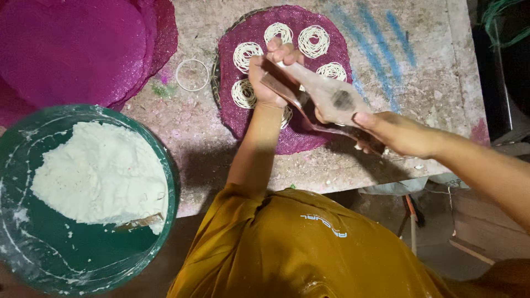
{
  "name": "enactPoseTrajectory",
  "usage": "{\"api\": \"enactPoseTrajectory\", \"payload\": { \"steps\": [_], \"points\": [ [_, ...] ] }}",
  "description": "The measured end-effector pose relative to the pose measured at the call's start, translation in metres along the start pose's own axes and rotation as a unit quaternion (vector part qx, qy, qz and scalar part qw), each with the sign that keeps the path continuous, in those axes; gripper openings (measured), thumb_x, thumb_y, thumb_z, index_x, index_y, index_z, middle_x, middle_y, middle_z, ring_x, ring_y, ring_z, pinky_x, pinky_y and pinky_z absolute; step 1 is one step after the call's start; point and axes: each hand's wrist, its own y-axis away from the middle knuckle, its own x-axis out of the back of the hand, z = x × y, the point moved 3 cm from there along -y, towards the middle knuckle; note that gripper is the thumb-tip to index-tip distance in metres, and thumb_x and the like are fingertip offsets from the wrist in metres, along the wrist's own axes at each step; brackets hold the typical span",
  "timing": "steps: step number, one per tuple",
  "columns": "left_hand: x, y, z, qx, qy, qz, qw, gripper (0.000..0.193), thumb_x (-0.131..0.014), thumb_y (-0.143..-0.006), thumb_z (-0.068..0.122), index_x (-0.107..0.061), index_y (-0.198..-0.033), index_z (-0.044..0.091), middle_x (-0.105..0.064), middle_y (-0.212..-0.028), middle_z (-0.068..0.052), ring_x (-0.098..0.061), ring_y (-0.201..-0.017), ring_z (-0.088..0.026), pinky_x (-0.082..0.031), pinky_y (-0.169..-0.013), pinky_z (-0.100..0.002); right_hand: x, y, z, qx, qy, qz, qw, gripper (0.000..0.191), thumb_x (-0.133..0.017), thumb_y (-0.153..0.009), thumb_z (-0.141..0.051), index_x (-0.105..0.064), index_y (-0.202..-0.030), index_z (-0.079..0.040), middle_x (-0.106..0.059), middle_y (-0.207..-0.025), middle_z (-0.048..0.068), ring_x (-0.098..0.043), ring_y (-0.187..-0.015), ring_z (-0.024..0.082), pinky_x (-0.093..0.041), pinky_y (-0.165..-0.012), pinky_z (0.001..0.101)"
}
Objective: The person fills a hand-held extruder press with white dough from a green basin, squeezes the press to extrude noodle-like strands into circular nests on a pink tray, and places each finished nest on the tray, repeating the cycle until the tray is filled with nests.
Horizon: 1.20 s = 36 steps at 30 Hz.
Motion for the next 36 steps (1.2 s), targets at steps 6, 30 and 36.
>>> {"api": "enactPoseTrajectory", "payload": {
  "steps": [6, 30, 36],
  "points": [
    [0.009, 0.013, -0.004, -0.008, 0.006, 0.019, 1.0, 0.017, -0.049, -0.1, 0.029, -0.055, -0.103, 0.014, -0.058, -0.093, 0.0, -0.059, -0.098, -0.018, -0.049, -0.102, -0.036, -0.006, 0.004, -0.009, 0.025, -0.037, -0.024, 0.999, 0.091, -0.025, -0.092, -0.075, -0.075, -0.097, 0.0, -0.076, -0.08, 0.015, -0.07, -0.072, 0.025, -0.059, -0.069, 0.0402],
    [0.011, -0.001, 0.002, 0.142, -0.282, 0.341, 0.885, 0.049, -0.035, -0.104, 0.045, -0.06, -0.102, 0.003, -0.067, -0.093, -0.012, -0.067, -0.085, -0.024, -0.057, -0.079, -0.039, 0.013, -0.01, 0.01, 0.088, -0.076, 0.048, 0.992, 0.072, -0.036, -0.097, -0.064, -0.074, -0.09, -0.003, -0.073, -0.071, 0.009, -0.07, -0.063, 0.019, -0.056, -0.06, 0.0344],
    [0.03, 0.068, -0.004, 0.392, -0.521, 0.383, 0.654, 0.063, -0.021, -0.109, 0.048, -0.014, -0.16, 0.013, -0.064, -0.116, -0.018, -0.039, -0.049, -0.006, -0.03, -0.038, -0.022, 0.004, -0.02, 0.035, 0.144, -0.123, 0.081, 0.978, 0.066, -0.042, -0.101, -0.059, -0.07, -0.093, -0.001, -0.071, -0.074, 0.009, -0.066, -0.066, 0.018, -0.051, -0.06, 0.0341]
  ]
}}
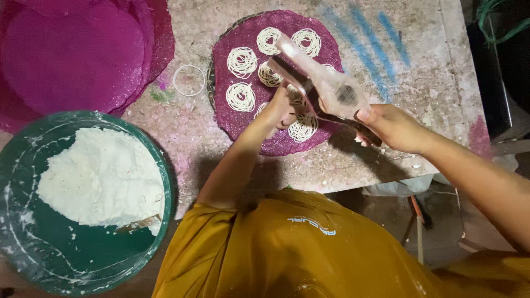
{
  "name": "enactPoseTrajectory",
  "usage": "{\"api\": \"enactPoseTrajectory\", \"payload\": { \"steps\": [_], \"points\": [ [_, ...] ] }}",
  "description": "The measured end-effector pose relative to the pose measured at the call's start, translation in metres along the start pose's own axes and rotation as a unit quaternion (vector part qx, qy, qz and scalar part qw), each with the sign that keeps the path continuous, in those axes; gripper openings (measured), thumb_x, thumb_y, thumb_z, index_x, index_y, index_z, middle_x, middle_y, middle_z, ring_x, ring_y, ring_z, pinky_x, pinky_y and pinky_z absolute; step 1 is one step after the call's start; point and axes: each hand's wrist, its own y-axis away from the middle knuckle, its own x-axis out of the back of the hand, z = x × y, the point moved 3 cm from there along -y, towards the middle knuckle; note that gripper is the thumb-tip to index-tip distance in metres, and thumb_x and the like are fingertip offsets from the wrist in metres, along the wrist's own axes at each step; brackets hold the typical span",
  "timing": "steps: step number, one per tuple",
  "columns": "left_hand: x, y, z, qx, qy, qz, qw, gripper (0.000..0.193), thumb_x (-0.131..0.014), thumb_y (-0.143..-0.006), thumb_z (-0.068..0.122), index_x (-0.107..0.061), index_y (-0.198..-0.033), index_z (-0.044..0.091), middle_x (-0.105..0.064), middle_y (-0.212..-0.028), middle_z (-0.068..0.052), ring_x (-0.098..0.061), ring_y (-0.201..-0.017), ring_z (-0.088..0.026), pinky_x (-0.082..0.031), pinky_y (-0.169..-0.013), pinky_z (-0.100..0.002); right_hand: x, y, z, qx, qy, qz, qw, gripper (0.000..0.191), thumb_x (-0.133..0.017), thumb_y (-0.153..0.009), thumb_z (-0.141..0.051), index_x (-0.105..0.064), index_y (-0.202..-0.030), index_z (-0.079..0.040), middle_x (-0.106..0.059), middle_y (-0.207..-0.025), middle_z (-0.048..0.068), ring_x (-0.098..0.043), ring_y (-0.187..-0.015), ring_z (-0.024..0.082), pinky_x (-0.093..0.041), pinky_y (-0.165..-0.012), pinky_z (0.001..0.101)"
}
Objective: The person fills a hand-held extruder press with white dough from a green basin, squeezes the press to extrude noodle-like strands into circular nests on a pink tray, and places each finished nest on the tray, repeating the cycle until the tray is filled with nests.
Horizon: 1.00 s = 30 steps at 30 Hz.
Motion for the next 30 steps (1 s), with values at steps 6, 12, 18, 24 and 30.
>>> {"api": "enactPoseTrajectory", "payload": {
  "steps": [6, 12, 18, 24, 30],
  "points": [
    [-0.002, 0.043, 0.0, -0.158, -0.206, 0.009, 0.966, 0.066, -0.027, -0.107, 0.036, -0.005, -0.163, 0.011, -0.066, -0.139, -0.012, -0.038, -0.046, -0.006, -0.038, -0.04, -0.021, -0.008, -0.009, 0.028, 0.074, -0.046, 0.085, 0.993, 0.063, -0.04, -0.106, -0.059, -0.069, -0.108, -0.003, -0.068, -0.081, 0.007, -0.061, -0.071, 0.017, -0.051, -0.064, 0.0331],
    [0.0, 0.112, 0.027, -0.141, -0.523, 0.187, 0.82, 0.07, -0.051, -0.099, 0.022, -0.023, -0.164, 0.022, -0.079, -0.099, -0.007, -0.049, -0.051, -0.007, -0.046, -0.052, -0.027, -0.027, 0.017, 0.04, 0.202, -0.275, 0.095, 0.935, 0.071, -0.041, -0.106, -0.065, -0.048, -0.141, -0.004, -0.061, -0.12, 0.01, -0.062, -0.101, 0.018, -0.053, -0.088, 0.0374],
    [0.074, 0.222, 0.09, -0.301, -0.425, 0.416, 0.745, 0.047, -0.053, -0.099, 0.016, -0.057, -0.146, 0.015, -0.077, -0.117, -0.005, -0.063, -0.07, -0.016, -0.054, -0.066, -0.031, -0.055, 0.048, 0.072, 0.279, -0.397, 0.204, 0.85, 0.102, -0.047, -0.092, -0.086, -0.04, -0.155, -0.005, -0.055, -0.14, 0.01, -0.055, -0.122, 0.024, -0.048, -0.1, 0.0437],
    [0.172, 0.249, 0.11, -0.285, -0.492, 0.481, 0.667, 0.038, -0.066, -0.096, 0.019, -0.069, -0.133, 0.011, -0.075, -0.116, -0.013, -0.071, -0.094, -0.03, -0.055, -0.082, -0.041, -0.064, 0.038, 0.117, 0.274, -0.458, 0.282, 0.797, 0.111, -0.05, -0.085, -0.094, -0.044, -0.152, -0.005, -0.057, -0.13, 0.007, -0.056, -0.115, 0.025, -0.049, -0.096, 0.0456],
    [0.282, 0.168, 0.126, -0.156, -0.623, 0.476, 0.601, 0.035, -0.07, -0.089, 0.019, -0.072, -0.123, 0.013, -0.07, -0.124, -0.016, -0.065, -0.115, -0.037, -0.053, -0.094, -0.051, -0.065, 0.015, 0.101, 0.299, -0.471, 0.249, 0.791, 0.106, -0.053, -0.086, -0.091, -0.042, -0.147, -0.005, -0.057, -0.123, 0.005, -0.058, -0.107, 0.024, -0.05, -0.086, 0.045]
  ]
}}
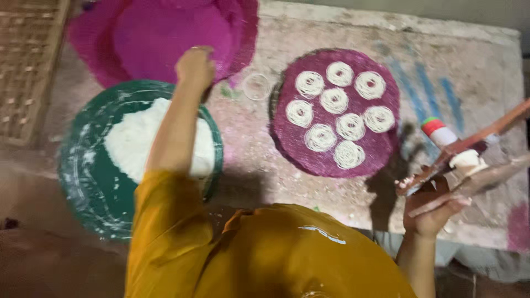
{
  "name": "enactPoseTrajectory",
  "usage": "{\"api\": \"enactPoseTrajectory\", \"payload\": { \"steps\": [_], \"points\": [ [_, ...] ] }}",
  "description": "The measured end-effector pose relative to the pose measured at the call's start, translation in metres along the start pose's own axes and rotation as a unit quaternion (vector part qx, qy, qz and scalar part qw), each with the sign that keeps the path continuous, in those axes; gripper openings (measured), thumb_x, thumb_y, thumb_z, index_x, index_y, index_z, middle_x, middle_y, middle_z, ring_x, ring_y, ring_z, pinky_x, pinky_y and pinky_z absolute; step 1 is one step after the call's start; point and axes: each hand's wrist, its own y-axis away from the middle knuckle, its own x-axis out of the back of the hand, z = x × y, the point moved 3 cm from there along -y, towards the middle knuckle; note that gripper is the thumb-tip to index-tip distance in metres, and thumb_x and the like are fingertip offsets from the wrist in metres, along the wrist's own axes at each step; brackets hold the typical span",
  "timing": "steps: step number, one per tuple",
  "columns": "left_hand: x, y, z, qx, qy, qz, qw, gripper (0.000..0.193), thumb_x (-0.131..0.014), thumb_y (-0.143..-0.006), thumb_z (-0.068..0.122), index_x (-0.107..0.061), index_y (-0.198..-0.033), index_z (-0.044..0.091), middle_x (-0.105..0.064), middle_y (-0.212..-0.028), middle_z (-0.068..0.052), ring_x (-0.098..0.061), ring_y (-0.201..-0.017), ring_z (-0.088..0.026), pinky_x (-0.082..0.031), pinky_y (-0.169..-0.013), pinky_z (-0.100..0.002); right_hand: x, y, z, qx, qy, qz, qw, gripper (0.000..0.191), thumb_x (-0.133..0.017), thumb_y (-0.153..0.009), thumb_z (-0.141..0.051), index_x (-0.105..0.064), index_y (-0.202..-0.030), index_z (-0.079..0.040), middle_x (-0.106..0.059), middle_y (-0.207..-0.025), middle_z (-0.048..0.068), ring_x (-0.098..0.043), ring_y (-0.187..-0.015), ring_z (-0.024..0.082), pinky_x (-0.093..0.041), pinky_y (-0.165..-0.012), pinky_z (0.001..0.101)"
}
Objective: The person fills a hand-held extruder press with white dough from a green basin, squeezes the press to extrude noodle-like strands into circular nests on a pink tray, and places each finished nest on the tray, repeating the cycle until the tray is filled with nests.
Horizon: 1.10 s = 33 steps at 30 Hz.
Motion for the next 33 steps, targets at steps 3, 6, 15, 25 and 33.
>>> {"api": "enactPoseTrajectory", "payload": {
  "steps": [3, 6, 15, 25, 33],
  "points": [
    [-0.037, -0.037, -0.005, 0.124, -0.091, -0.172, 0.973, 0.039, -0.071, -0.089, 0.023, -0.07, -0.125, 0.008, -0.067, -0.13, -0.018, -0.065, -0.12, -0.037, -0.057, -0.093, -0.051, -0.025, 0.0, 0.007, 0.041, 0.031, 0.027, 0.998, 0.112, -0.056, -0.086, -0.092, -0.038, -0.156, -0.006, -0.057, -0.131, 0.007, -0.057, -0.117, 0.023, -0.049, -0.091, 0.0433],
    [-0.053, -0.044, -0.003, 0.103, -0.118, -0.153, 0.976, 0.067, -0.082, -0.073, 0.036, -0.062, -0.131, 0.008, -0.061, -0.134, -0.018, -0.061, -0.121, -0.039, -0.054, -0.093, -0.052, -0.047, 0.005, 0.016, 0.03, 0.0, 0.034, 0.999, 0.115, -0.055, -0.084, -0.09, -0.038, -0.159, -0.005, -0.053, -0.138, 0.008, -0.054, -0.126, 0.021, -0.047, -0.107, 0.0417],
    [-0.058, -0.064, -0.027, 0.182, -0.111, -0.149, 0.966, 0.031, -0.055, -0.1, 0.022, -0.075, -0.12, 0.01, -0.07, -0.126, -0.018, -0.068, -0.116, -0.036, -0.058, -0.09, -0.05, -0.035, 0.03, 0.018, 0.052, 0.032, 0.028, 0.998, 0.098, -0.054, -0.092, -0.088, -0.042, -0.152, -0.012, -0.053, -0.137, 0.005, -0.054, -0.119, 0.022, -0.048, -0.096, 0.0419],
    [0.073, -0.078, -0.015, -0.187, 0.137, 0.123, 0.965, 0.042, -0.038, -0.114, 0.024, -0.067, -0.119, -0.005, -0.065, -0.112, -0.032, -0.061, -0.102, -0.051, -0.047, -0.081, -0.057, -0.011, 0.039, 0.005, 0.065, 0.015, 0.042, 0.997, 0.095, -0.055, -0.092, -0.085, -0.046, -0.153, -0.012, -0.056, -0.143, 0.008, -0.058, -0.121, 0.023, -0.055, -0.093, 0.0433],
    [0.056, 0.006, 0.204, -0.166, 0.117, -0.071, 0.977, 0.041, -0.032, -0.114, 0.023, -0.069, -0.111, 0.004, -0.07, -0.099, -0.023, -0.068, -0.091, -0.036, -0.052, -0.082, -0.052, -0.008, 0.027, -0.003, 0.085, 0.022, 0.043, 0.995, 0.095, -0.053, -0.091, -0.086, -0.049, -0.148, -0.01, -0.06, -0.136, 0.008, -0.06, -0.116, 0.022, -0.053, -0.085, 0.041]
  ]
}}
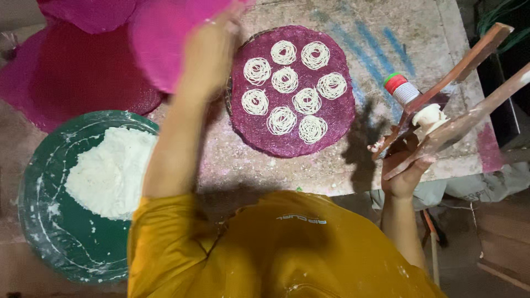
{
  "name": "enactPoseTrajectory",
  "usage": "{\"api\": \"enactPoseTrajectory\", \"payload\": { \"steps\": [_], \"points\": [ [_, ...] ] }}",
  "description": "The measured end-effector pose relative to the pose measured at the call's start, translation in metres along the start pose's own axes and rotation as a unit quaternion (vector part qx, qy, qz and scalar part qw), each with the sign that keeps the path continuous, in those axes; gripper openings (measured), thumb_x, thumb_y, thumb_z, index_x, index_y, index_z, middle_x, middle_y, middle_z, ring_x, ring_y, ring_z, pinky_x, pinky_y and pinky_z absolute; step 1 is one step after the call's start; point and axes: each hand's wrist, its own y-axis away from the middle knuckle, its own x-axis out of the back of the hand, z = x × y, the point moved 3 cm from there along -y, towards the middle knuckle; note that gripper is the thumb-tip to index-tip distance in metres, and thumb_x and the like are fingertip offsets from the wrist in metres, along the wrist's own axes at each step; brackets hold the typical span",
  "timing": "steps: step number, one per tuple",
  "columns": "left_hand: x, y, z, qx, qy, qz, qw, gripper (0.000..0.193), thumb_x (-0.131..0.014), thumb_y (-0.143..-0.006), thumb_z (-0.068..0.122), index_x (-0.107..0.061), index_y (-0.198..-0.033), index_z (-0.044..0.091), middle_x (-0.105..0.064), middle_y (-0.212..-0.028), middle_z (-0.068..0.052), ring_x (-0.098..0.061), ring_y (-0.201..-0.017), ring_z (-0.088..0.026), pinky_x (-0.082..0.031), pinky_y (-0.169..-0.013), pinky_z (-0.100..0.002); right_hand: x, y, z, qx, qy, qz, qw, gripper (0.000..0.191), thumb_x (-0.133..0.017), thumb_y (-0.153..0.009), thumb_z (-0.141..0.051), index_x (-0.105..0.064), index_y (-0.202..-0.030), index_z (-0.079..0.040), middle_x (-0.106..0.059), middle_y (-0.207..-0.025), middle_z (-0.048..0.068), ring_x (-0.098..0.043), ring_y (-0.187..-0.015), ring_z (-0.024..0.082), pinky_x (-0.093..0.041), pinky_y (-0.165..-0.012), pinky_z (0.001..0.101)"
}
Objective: The person fills a hand-held extruder press with white dough from a green basin, squeezes the press to extrude noodle-like strands into circular nests on a pink tray, and places each finished nest on the tray, repeating the cycle until the tray is filled with nests.
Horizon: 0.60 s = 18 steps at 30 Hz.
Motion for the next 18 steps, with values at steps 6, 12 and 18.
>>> {"api": "enactPoseTrajectory", "payload": {
  "steps": [6, 12, 18],
  "points": [
    [-0.103, 0.05, 0.093, -0.131, 0.074, -0.024, 0.988, 0.043, -0.04, -0.105, 0.015, -0.054, -0.145, 0.015, -0.054, -0.151, -0.007, -0.057, -0.134, -0.03, -0.052, -0.096, -0.044, 0.013, 0.012, -0.007, 0.005, 0.02, 0.009, 1.0, 0.087, -0.052, -0.097, -0.083, -0.045, -0.143, -0.01, -0.058, -0.135, 0.008, -0.058, -0.117, 0.024, -0.05, -0.09, 0.0406],
    [-0.175, 0.099, 0.092, -0.19, -0.014, -0.077, 0.979, 0.05, -0.044, -0.101, 0.01, -0.05, -0.15, 0.013, -0.052, -0.153, -0.009, -0.054, -0.136, -0.031, -0.05, -0.105, -0.046, 0.009, 0.024, -0.023, 0.028, 0.058, 0.022, 0.998, 0.099, -0.052, -0.093, -0.084, -0.037, -0.154, -0.007, -0.051, -0.142, 0.007, -0.052, -0.128, 0.024, -0.05, -0.104, 0.0443],
    [-0.173, 0.119, 0.072, -0.176, -0.088, -0.204, 0.959, 0.054, -0.04, -0.1, 0.009, -0.039, -0.154, 0.014, -0.036, -0.162, -0.006, -0.034, -0.148, -0.028, -0.026, -0.12, -0.052, 0.004, 0.025, -0.023, 0.008, 0.059, 0.028, 0.998, 0.108, -0.054, -0.093, -0.085, -0.035, -0.16, -0.003, -0.051, -0.142, 0.009, -0.053, -0.125, 0.023, -0.047, -0.107, 0.0425]
  ]
}}
